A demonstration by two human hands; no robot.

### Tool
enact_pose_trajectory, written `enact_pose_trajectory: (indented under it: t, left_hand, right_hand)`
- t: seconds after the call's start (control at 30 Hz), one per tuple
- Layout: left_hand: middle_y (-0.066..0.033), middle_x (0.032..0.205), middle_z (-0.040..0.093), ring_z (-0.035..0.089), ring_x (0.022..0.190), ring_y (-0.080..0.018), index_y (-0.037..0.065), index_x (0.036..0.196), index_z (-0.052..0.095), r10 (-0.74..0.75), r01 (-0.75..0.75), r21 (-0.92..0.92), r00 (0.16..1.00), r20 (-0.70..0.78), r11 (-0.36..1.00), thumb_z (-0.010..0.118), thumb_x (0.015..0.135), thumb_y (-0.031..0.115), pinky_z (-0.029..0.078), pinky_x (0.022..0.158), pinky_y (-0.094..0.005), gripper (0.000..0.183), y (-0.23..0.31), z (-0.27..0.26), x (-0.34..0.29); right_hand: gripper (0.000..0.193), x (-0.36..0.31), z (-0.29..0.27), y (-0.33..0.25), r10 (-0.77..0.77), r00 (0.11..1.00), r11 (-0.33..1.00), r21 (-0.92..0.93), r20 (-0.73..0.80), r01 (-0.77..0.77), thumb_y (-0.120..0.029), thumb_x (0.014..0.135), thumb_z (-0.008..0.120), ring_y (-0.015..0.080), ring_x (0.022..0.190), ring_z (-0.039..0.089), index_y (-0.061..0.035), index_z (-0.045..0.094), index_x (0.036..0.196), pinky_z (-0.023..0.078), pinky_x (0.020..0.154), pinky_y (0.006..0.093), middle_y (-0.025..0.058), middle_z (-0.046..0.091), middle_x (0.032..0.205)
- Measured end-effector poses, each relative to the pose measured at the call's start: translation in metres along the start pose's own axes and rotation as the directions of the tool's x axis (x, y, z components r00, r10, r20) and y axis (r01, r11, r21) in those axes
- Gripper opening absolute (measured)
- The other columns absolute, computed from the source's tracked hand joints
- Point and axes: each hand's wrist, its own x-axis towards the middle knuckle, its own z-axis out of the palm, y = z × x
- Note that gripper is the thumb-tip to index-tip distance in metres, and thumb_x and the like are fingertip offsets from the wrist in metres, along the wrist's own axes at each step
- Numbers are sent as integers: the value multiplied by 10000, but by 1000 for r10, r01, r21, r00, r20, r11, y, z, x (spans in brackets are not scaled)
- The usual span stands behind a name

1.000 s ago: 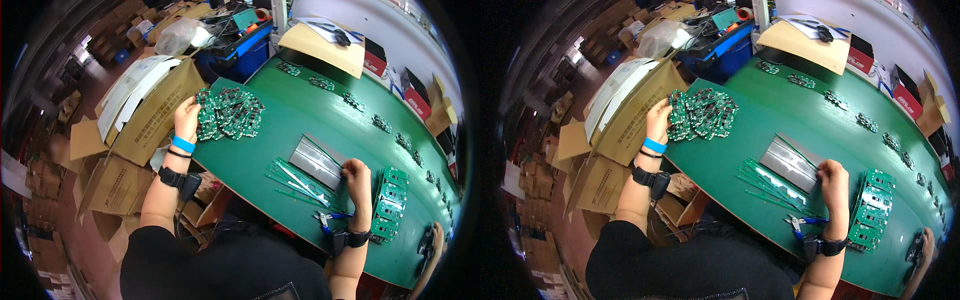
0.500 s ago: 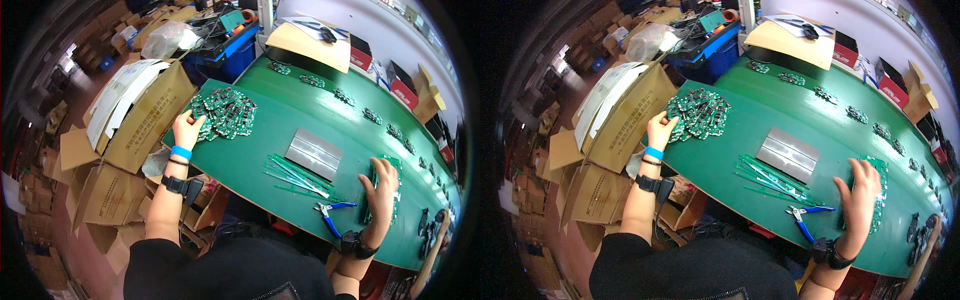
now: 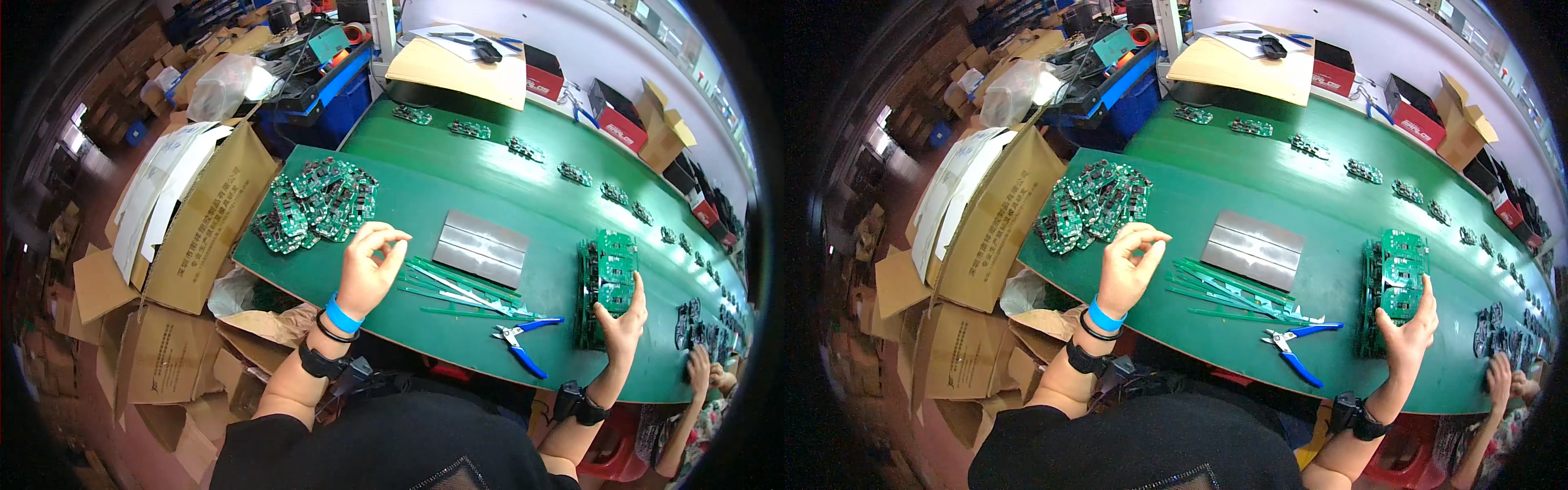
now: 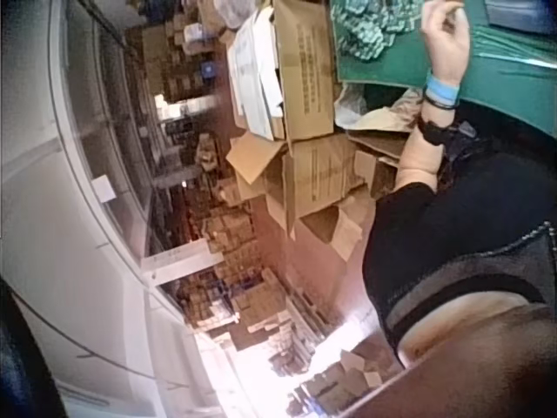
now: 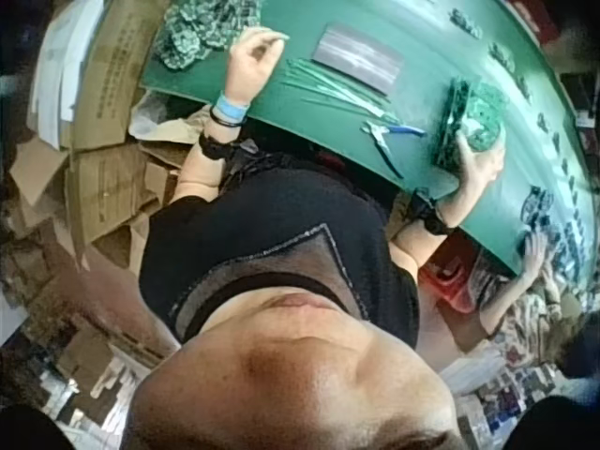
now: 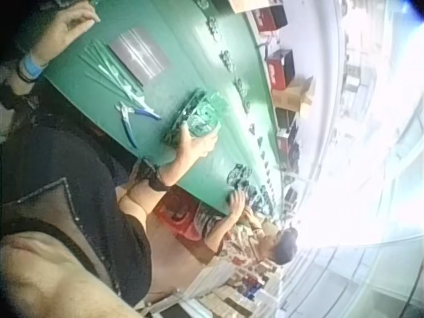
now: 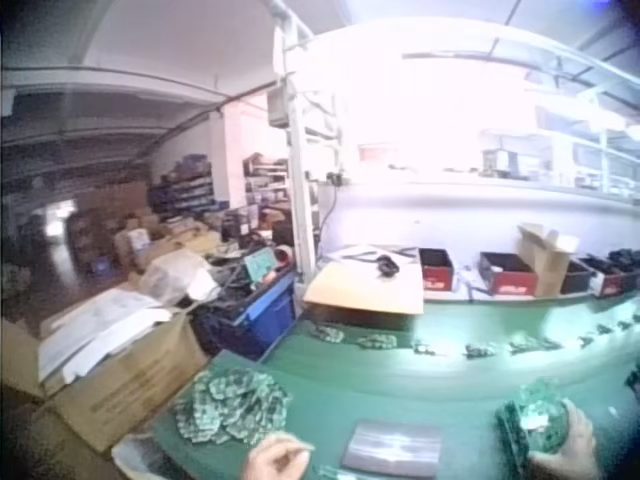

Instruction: The person uses blue-handled flush cutters to trim the excess green edges from a large panel of connected circuit boards. They hold the panel steady with their left hand while snipping the connecting tabs with their right hand. The trimmed pieces are discarded onto the table, and the process is repeated for multiple panels.

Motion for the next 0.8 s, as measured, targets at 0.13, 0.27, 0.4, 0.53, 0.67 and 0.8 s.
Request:
enact_pose_trajectory:
  t: [0.13, 0.27, 0.4, 0.53, 0.67, 0.8]
  left_hand:
    - [-31, 790, 626, 521, 614, -60, -19, 978, 682, -299, 431, -463, 895, 333, 774, 589, 935, 93, 424, 533, -182, 152, 15, 28, -2]
    - [-57, 1056, 644, 612, 861, -113, 14, 1216, 561, -258, 620, -597, 771, 582, 509, 569, 968, 223, 501, 705, -233, 325, 24, 67, -3]
    - [-75, 1208, 603, 599, 1035, -143, 57, 1394, 391, -146, 720, -660, 691, 708, 215, 558, 977, 300, 509, 770, -265, 511, 34, 91, -9]
    - [-103, 1388, 443, 452, 1265, -212, 98, 1497, 202, -126, 698, -672, 711, 692, 248, 551, 970, 369, 462, 924, -340, 688, 24, 87, -14]
    - [-86, 1453, 336, 405, 1312, -221, 129, 1530, 91, -69, 584, -760, 803, 592, 284, 579, 948, 398, 417, 996, -367, 806, 32, 80, -26]
    - [-125, 1433, 403, 441, 1297, -280, 129, 1491, 229, -99, 575, -791, 817, 568, 208, 471, 999, 344, 399, 1054, -464, 589, 36, 85, -27]
  right_hand:
    - [926, -10, -6, -21, -123, 992, 914, 387, -23, 122, -191, 613, 777, 309, 1273, 420, -65, 362, 1431, 313, 1088, 435, 148, 482, 1356]
    - [992, -31, 10, -83, -288, 924, 369, 920, 252, -136, -335, 632, 786, 277, 1285, 421, -39, 305, 1447, 328, 1083, 419, 159, 467, 1358]
    - [1026, -59, 46, -103, -522, 657, -101, 725, 544, -681, -475, 660, 774, 298, 1219, 516, -35, 287, 1449, 451, 999, 432, 175, 469, 1365]
    - [985, -65, 55, -112, -551, 611, -200, 621, 569, -758, -490, 688, 757, 295, 1190, 549, -41, 298, 1436, 503, 953, 433, 184, 475, 1365]
    - [835, -61, 44, -123, -425, 755, 215, 866, 500, -452, -215, 706, 778, 251, 1207, 496, -52, 311, 1379, 415, 992, 381, 160, 454, 1355]
    - [934, -71, 64, -123, -507, 828, 675, 709, 242, 206, -269, 686, 836, 333, 1311, 370, -31, 300, 1414, 303, 1083, 427, 215, 383, 1417]
